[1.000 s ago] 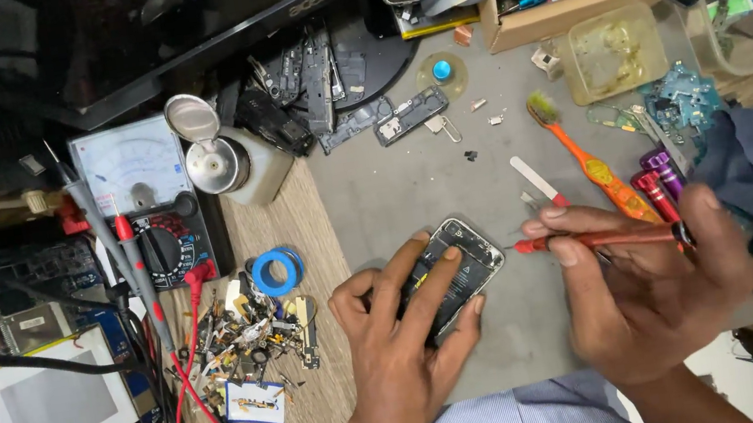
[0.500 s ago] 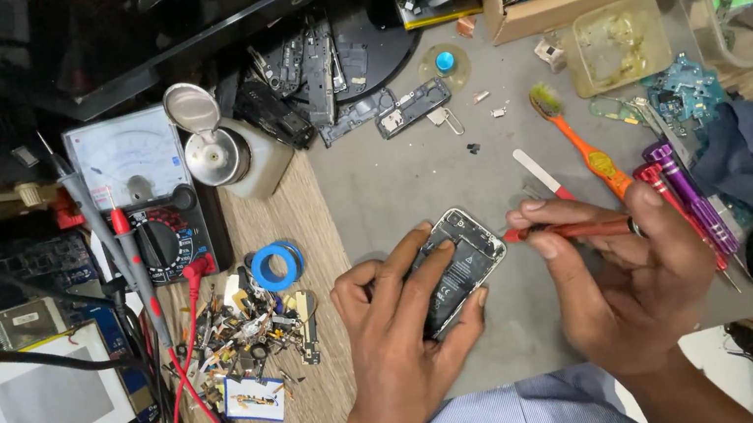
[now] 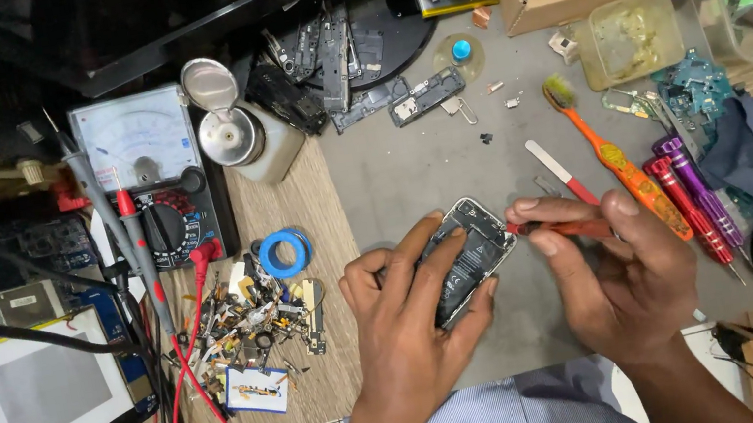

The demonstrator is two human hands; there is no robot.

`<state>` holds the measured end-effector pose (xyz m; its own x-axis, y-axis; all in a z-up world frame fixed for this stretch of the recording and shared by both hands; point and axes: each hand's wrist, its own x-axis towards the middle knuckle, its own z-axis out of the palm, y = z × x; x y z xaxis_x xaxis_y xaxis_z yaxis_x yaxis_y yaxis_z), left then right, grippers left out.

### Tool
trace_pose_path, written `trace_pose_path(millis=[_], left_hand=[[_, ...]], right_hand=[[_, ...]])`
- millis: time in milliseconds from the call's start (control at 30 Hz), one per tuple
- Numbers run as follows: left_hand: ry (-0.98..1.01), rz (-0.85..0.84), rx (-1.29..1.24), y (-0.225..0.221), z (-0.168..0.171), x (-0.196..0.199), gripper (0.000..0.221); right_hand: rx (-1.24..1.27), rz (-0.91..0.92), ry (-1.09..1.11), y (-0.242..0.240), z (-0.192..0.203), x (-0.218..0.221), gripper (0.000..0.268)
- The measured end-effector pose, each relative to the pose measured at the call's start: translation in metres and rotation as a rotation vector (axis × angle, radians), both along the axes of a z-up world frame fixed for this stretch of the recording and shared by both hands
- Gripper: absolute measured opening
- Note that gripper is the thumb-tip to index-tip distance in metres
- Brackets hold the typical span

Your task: Repair a smartphone by unscrewing and adjusting internal components using a precision screwdriver

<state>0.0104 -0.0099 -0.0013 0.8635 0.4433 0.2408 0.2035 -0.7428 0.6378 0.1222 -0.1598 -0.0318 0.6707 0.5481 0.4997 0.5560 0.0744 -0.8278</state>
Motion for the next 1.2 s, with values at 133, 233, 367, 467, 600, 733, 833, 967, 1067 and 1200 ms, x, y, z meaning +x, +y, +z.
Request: trace_pose_path(millis=[133, 233, 367, 467, 600, 733, 833, 967, 1067, 1200], left_hand=[[0.004, -0.003, -0.012, 0.001, 0.001, -0.001, 0.037], [0.015, 0.001, -0.013, 0.001, 0.001, -0.001, 0.038], [0.029, 0.000, -0.008, 0.001, 0.000, -0.002, 0.039], [0.028, 0.004, -0.005, 0.001, -0.001, -0.002, 0.040], [0.030, 0.007, 0.000, 0.001, -0.004, -0.004, 0.040], [0.047, 0.001, -0.010, 0.002, -0.002, -0.005, 0.039], [0.043, 0.003, -0.003, 0.002, -0.003, -0.005, 0.039], [0.026, 0.006, -0.005, 0.003, -0.003, -0.006, 0.039], [0.035, 0.006, 0.007, 0.003, -0.002, -0.006, 0.040], [0.034, 0.008, -0.004, 0.004, -0.004, -0.007, 0.042]], right_hand=[[-0.003, -0.014, -0.063, 0.000, -0.005, 0.001, 0.073], [-0.007, -0.005, -0.083, 0.000, -0.003, 0.002, 0.075], [-0.015, -0.019, -0.128, 0.001, -0.005, 0.002, 0.073], [-0.028, -0.013, -0.138, 0.000, -0.006, 0.003, 0.071], [-0.020, -0.025, -0.161, 0.002, -0.006, 0.002, 0.072], [-0.002, -0.009, -0.116, 0.003, -0.004, 0.000, 0.076], [-0.001, -0.025, -0.121, 0.007, 0.000, 0.000, 0.074], [-0.016, -0.062, -0.195, 0.010, 0.006, 0.002, 0.075], [-0.058, -0.072, -0.234, 0.005, 0.006, 0.000, 0.078], [-0.178, -0.047, -0.403, -0.014, 0.022, 0.018, 0.075]])
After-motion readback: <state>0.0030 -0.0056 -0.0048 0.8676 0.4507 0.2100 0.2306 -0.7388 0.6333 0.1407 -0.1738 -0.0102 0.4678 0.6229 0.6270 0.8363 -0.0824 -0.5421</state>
